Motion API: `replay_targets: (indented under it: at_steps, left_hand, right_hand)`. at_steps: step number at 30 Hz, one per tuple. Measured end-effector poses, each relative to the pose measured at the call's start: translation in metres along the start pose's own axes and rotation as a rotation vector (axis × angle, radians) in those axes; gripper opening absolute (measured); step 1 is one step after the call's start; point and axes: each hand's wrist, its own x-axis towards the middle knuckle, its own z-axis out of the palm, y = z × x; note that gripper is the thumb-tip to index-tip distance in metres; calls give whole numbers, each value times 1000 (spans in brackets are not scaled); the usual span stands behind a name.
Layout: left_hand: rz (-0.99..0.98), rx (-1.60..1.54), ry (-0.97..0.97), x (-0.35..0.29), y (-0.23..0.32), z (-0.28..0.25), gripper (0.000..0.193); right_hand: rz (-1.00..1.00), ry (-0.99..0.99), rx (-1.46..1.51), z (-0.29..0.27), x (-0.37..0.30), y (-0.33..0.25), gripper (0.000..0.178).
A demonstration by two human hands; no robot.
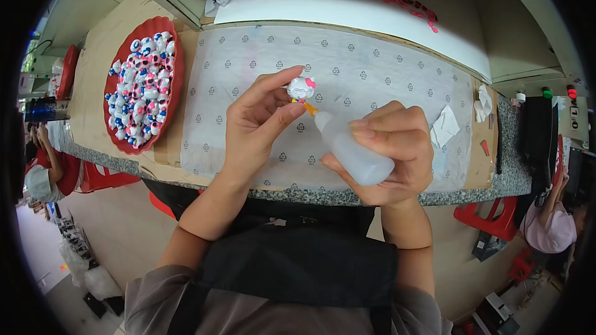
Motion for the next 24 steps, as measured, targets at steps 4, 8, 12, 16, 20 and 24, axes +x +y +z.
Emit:
replay_targets:
  at_steps: [4,8,12,16,20,24]
  left_hand:
    - [55,89,8,3,0,2,38]
    - [-46,-103,170,0,1,-2,38]
    - [-70,-219,189,1,4,-4,39]
    - [-85,-237,165,1,6,-1,40]
    - [-99,-228,149,6,2,-4,39]
    - [-129,-213,146,9,2,-2,39]
  right_hand:
    - [-26,34,-36,-4,3,2,44]
    - [164,164,151,-24,4,13,38]
    - [568,206,107,-78,28,24,31]
    - [753,116,-57,-121,41,81,22]
    - [702,-42,-677,-127,57,132,25]
    - [462,-252,-972,-131,66,148,30]
